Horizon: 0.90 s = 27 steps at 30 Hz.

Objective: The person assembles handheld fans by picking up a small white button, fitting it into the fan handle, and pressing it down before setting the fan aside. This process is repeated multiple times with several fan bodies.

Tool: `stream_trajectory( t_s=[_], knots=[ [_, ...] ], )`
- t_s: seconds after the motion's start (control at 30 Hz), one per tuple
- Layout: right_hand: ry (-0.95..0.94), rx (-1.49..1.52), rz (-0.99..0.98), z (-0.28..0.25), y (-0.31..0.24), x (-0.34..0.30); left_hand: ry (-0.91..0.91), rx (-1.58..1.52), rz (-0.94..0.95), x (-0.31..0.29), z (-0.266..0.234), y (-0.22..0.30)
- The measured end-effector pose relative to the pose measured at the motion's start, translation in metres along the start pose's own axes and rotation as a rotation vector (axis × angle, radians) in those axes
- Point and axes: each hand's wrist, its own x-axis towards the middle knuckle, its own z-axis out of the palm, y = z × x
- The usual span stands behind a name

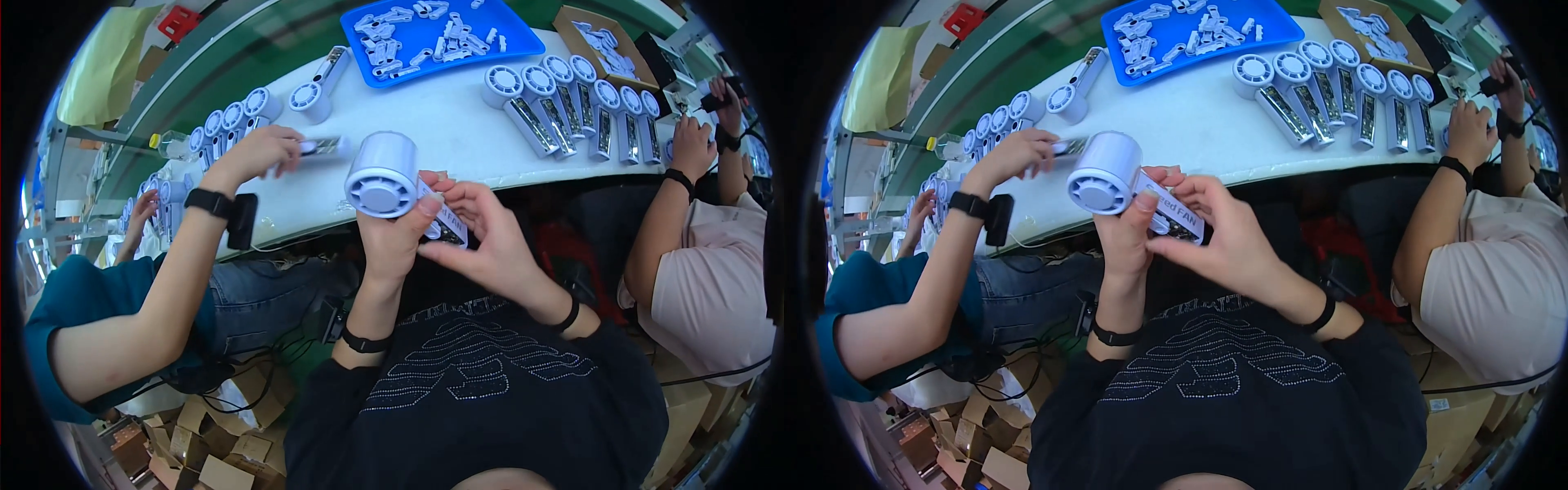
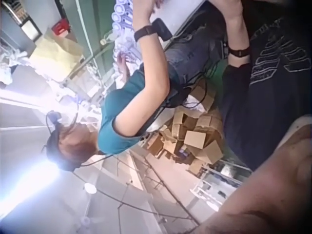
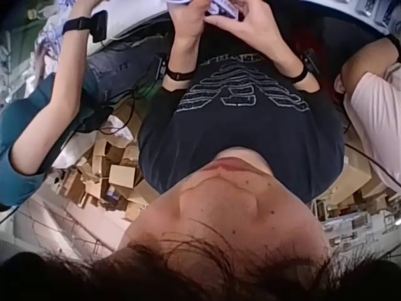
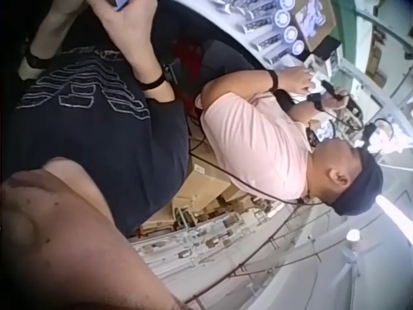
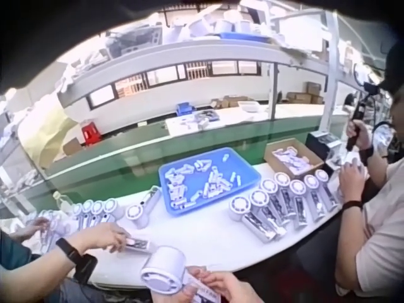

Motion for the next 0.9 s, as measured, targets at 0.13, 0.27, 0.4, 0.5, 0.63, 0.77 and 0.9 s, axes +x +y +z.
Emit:
stream_trajectory(
  t_s=[0.13, 0.27, 0.4, 0.5, 0.63, 0.77, 0.9],
  knots=[
    [-0.178, 0.036, 0.286, -0.016, -0.016, 0.021, -0.024, 0.003, 0.078, 0.000, 0.003, -0.002],
    [-0.317, -0.171, 0.271, -0.019, -0.032, 0.033, -0.092, 0.016, 0.117, 0.005, 0.009, -0.001],
    [-0.375, -0.232, 0.249, -0.016, -0.032, 0.030, -0.208, 0.133, 0.059, 0.006, 0.001, 0.022],
    [-0.314, -0.132, 0.270, -0.012, -0.028, 0.021, -0.249, 0.153, -0.033, 0.005, 0.000, 0.035],
    [-0.196, -0.118, 0.189, 0.005, -0.019, 0.015, -0.254, 0.066, -0.076, 0.005, -0.005, 0.025],
    [-0.195, -0.095, 0.148, 0.006, -0.018, 0.022, -0.233, -0.049, 0.007, 0.002, -0.008, 0.010],
    [-0.313, -0.039, 0.244, -0.005, -0.006, 0.029, -0.167, -0.136, -0.124, 0.003, -0.005, 0.008]
  ],
)
